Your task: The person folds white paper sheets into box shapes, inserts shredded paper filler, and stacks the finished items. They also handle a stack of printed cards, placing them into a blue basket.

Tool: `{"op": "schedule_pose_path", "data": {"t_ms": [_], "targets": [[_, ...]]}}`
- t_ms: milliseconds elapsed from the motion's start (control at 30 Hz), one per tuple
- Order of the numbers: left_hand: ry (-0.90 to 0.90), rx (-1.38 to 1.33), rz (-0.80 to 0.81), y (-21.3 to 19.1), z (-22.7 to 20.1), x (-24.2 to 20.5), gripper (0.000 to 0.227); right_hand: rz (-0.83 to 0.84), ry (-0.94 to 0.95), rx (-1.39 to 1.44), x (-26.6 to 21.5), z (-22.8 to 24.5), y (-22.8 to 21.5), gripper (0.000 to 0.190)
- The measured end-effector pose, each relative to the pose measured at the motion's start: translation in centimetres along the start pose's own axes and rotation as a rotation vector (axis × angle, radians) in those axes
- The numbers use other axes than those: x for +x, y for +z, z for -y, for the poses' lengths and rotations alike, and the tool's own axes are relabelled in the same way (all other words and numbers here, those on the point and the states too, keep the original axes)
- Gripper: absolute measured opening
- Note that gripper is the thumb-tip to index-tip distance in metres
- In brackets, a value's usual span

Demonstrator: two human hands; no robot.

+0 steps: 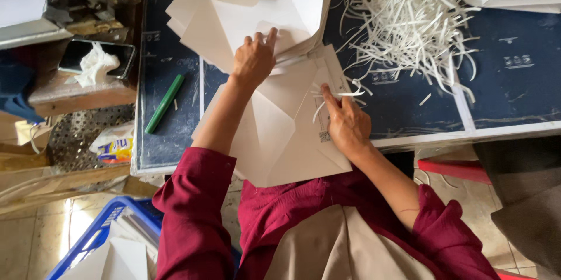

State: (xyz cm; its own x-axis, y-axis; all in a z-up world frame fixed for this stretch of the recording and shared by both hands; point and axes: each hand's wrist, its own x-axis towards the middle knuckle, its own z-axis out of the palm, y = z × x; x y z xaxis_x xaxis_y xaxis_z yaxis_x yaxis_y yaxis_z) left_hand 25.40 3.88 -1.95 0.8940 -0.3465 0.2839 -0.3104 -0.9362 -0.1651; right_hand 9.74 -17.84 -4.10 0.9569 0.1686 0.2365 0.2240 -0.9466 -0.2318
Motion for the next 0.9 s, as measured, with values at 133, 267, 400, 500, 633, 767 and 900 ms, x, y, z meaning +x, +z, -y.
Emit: {"op": "schedule_pose_path", "data": {"t_ms": [133, 267, 400, 500, 633, 767, 900], "targets": [[0.089, 0.103, -0.375, -3.3, -1.1, -2.6, 0.031, -0.016, 0.009, -0.019, 0.0, 0.3, -0.4, 0.06], [0.066, 0.366, -0.533, -12.6, -8.0, -12.1, 0.053, -0.017, 0.082, 0.069, -0.1, -1.0, 1.8, 0.04], [0.141, 0.121, -0.324, -12.4, -12.8, -20.2, 0.057, -0.176, 0.057, 0.187, -0.3, -2.3, -3.4, 0.041], [0.145, 0.021, -0.06, -8.5, -14.1, -22.0, 0.058, -0.435, -0.003, 0.359, 0.5, -2.2, -7.8, 0.041], [0.131, 0.097, -0.193, -6.9, -14.9, -22.5, 0.052, -0.234, 0.009, 0.047, 0.2, 0.0, -7.1, 0.058], [0.145, 0.102, -0.227, -6.9, -14.9, -22.5, 0.049, 0.308, 0.219, -0.011, 5.3, 1.0, -3.4, 0.052], [0.13, 0.063, -0.218, -7.4, -14.3, -22.4, 0.049, 0.302, 0.289, 0.054, 6.9, -0.4, -1.7, 0.051]]}}
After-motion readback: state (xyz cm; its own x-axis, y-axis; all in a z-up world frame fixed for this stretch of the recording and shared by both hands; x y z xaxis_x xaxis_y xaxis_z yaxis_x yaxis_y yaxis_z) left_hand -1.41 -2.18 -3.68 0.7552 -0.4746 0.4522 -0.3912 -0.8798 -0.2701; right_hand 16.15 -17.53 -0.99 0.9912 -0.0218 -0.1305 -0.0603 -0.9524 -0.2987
